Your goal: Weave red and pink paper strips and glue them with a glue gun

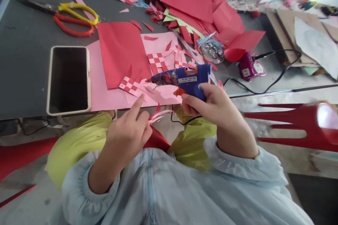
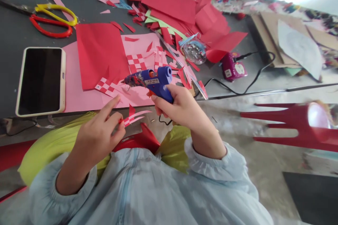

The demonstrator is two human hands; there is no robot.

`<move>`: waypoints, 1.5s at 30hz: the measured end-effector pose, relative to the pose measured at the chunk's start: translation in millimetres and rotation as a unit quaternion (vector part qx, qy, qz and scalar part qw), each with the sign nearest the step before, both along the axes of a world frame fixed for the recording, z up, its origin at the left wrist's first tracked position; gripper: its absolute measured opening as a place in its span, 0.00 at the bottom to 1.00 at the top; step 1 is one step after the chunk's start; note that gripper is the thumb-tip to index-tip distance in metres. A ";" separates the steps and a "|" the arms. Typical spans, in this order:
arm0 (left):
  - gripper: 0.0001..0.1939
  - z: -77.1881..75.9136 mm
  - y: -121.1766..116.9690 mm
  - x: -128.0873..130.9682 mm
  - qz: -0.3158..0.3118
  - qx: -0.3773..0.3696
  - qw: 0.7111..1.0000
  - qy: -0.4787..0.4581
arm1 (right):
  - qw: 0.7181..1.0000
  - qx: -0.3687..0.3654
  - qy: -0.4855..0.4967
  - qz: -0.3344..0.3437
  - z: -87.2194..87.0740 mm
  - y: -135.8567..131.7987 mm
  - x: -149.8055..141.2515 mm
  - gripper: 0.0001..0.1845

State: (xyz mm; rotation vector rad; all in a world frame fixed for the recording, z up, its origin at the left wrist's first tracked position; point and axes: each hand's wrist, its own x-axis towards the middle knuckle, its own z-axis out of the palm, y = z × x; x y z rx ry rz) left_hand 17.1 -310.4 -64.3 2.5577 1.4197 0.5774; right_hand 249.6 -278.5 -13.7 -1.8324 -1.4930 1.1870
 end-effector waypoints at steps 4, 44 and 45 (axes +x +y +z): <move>0.07 -0.3 0.7 -0.3 0.008 0.008 1.000 0.007 | 1.000 -0.006 -0.015 0.010 -5.6 3.1 3.2 0.21; 0.07 2.4 2.1 -2.8 0.001 -0.062 0.998 0.021 | 0.995 0.017 -0.081 0.051 -8.3 6.5 2.8 0.37; 0.07 2.6 2.2 -2.9 0.003 -0.061 0.998 0.022 | 0.995 0.020 -0.080 0.047 -8.6 6.4 2.4 0.37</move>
